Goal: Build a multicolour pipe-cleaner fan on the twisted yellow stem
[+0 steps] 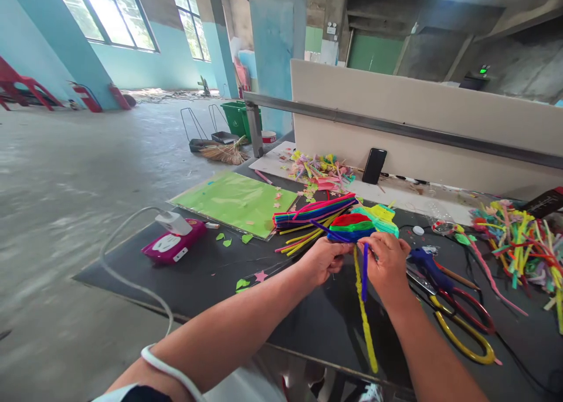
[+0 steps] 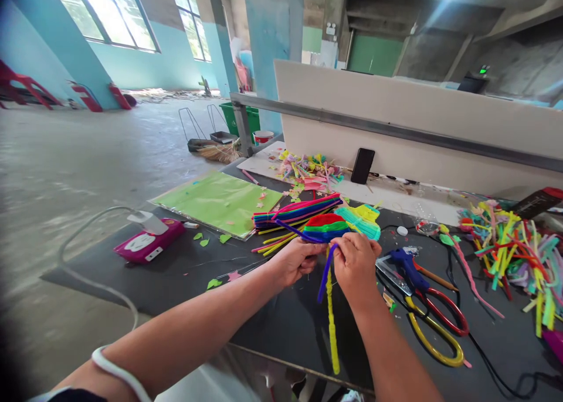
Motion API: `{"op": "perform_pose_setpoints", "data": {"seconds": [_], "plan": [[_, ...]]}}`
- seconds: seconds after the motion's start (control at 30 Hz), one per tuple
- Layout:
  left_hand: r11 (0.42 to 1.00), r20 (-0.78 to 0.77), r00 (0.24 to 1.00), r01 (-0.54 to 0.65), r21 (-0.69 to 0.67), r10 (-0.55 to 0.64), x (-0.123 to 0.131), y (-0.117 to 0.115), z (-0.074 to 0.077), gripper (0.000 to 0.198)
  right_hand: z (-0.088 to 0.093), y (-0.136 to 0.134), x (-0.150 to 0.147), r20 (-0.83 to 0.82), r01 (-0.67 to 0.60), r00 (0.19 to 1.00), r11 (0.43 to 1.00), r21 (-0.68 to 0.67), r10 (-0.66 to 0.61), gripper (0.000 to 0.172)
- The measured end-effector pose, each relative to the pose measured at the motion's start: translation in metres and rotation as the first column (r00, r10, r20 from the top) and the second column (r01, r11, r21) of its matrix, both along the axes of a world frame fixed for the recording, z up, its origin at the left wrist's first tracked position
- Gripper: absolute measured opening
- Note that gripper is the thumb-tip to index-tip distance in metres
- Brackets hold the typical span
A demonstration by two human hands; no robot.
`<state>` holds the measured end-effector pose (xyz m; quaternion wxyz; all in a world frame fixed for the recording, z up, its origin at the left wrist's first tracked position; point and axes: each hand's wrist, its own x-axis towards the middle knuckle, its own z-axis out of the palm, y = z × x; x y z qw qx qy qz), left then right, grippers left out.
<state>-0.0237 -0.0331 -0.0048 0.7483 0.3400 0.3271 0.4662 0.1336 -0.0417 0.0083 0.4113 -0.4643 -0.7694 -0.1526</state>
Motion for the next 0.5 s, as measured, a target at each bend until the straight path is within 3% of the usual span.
{"op": "perform_pose_setpoints", "data": {"seconds": [0.3,0.4,0.5], "plan": [[0.994,0.063,0.993,0.105,-0.029,-0.103,-0.002,0.000,0.001,0.028,0.006,-0.003,0.001,0.152,0.156,0.976,0.988,-0.001,-0.154,0.014],[0.995,0.086,0.992,0.097,-0.040,-0.093,-0.005,0.003,-0.001,0.025,0.006,-0.004,0.005,0.128,0.079,0.988,0.997,0.021,-0.081,0.015],[0.993,0.127,0.989,0.092,-0.074,-0.082,-0.010,0.008,-0.002,0.023,0.007,-0.004,0.014,-0.110,-0.045,0.993,0.998,0.036,0.049,0.018]]}}
